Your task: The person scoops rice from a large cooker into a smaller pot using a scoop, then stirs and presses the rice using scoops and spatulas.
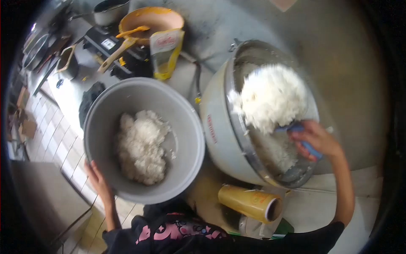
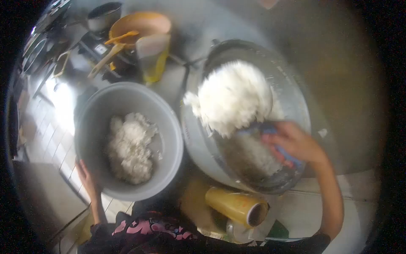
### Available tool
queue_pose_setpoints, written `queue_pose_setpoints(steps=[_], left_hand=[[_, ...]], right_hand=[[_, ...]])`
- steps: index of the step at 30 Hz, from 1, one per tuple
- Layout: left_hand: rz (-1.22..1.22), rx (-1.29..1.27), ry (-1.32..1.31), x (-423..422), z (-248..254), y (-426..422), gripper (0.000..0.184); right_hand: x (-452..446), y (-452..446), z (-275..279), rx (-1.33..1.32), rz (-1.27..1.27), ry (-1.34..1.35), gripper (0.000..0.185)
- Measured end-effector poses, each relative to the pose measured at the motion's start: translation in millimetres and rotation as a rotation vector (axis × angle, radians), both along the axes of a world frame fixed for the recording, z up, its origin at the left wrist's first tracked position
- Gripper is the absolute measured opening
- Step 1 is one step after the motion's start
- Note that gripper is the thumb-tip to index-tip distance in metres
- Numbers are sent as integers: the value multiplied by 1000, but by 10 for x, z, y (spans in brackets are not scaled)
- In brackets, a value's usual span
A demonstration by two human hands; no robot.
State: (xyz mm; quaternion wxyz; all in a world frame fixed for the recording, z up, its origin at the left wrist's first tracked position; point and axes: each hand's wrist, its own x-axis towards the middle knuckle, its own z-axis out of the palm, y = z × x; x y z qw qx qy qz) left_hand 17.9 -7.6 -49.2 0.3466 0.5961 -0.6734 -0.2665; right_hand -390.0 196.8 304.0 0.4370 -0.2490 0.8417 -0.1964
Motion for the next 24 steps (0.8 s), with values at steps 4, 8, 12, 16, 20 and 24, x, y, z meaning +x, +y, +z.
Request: queue_pose_setpoints(steps=[4, 8, 12, 16, 20, 24], left_hand=[[165, 147, 233, -301, 493, 70, 55], [104, 160, 309, -341, 576, 77, 52], [38, 81, 213, -90, 154, 21, 50], [32, 120, 199, 51, -111, -84, 55], [93, 200, 194, -147, 315, -11, 65], [149, 198, 152, -235, 419, 32, 67]], right_hand=[[449, -516, -68, -283, 513, 670, 17], [760, -766, -356, -400, 548, 771, 9], [628, -588, -90, -489, 476, 1087, 11], [109, -22, 225, -81, 313, 1282, 15], [-597, 605, 47, 480, 242, 1385, 18], [-1320, 1189, -463, 680, 323, 1257, 23]])
